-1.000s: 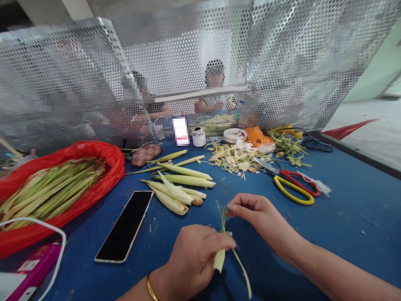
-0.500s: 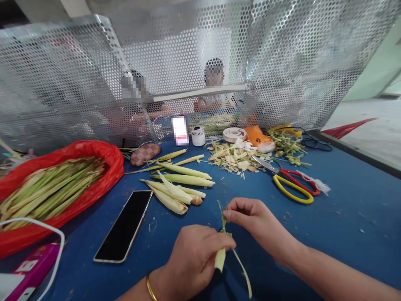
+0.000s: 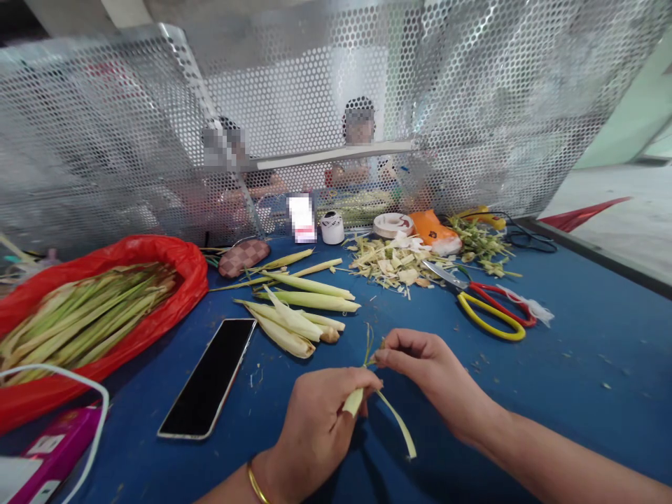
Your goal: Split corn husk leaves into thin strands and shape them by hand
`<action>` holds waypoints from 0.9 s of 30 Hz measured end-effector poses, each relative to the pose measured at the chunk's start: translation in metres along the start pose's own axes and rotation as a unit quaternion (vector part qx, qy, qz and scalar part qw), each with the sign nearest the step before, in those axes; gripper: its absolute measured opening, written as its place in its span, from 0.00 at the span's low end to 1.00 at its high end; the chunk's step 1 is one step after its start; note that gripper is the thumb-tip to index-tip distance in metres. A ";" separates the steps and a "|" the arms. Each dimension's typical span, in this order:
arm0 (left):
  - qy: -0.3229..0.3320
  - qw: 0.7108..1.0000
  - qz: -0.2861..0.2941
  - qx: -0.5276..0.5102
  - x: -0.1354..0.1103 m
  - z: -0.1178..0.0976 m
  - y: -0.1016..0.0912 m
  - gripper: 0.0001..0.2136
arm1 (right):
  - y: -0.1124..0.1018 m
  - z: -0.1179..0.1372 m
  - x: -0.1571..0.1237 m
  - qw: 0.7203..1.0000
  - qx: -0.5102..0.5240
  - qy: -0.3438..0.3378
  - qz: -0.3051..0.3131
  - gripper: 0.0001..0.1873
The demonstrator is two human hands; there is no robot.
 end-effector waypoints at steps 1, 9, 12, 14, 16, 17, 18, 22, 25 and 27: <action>-0.005 1.000 -0.005 -0.011 0.000 0.000 0.000 0.11 | 0.000 0.000 0.000 1.000 0.008 0.002 -0.003 0.11; 0.021 0.999 0.034 -0.009 -0.004 -0.001 0.008 0.12 | -0.001 -0.007 0.002 0.995 0.089 0.048 -0.012 0.08; 0.028 0.999 0.013 0.007 -0.003 -0.002 0.004 0.12 | 0.000 -0.011 0.001 0.992 0.105 0.071 -0.003 0.07; 0.026 1.000 -0.002 0.018 -0.002 -0.001 0.001 0.12 | 0.001 -0.012 0.001 0.992 0.104 0.077 0.005 0.07; 0.022 0.999 -0.009 0.023 -0.002 0.000 -0.001 0.11 | 0.002 -0.012 0.001 0.993 0.089 0.076 0.009 0.08; 0.022 0.999 -0.011 0.022 -0.002 0.000 -0.001 0.11 | 0.002 -0.012 0.001 0.994 0.079 0.073 0.010 0.08; 0.020 1.000 -0.012 0.018 -0.002 0.000 -0.001 0.11 | 0.002 -0.011 0.002 0.995 0.070 0.068 0.011 0.09; -0.043 0.998 -0.006 -0.038 0.001 0.002 0.002 0.09 | -0.002 -0.005 0.004 0.998 0.046 0.042 -0.005 0.12; -0.180 0.974 -0.031 -0.135 0.003 0.013 0.003 0.09 | -0.008 0.003 0.007 1.000 0.012 0.003 -0.027 0.14; -0.270 0.936 -0.055 -0.217 0.002 0.020 0.005 0.10 | -0.011 0.009 0.007 0.999 -0.022 -0.039 -0.027 0.13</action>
Point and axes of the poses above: each hand's wrist, its own x-axis towards the middle knuckle, its own y-axis out of the palm, z = x × y, the point moved 7 cm from there along x, towards the middle knuckle, and after that the axes turned 11 degrees about -z, right-handed, at the moved point
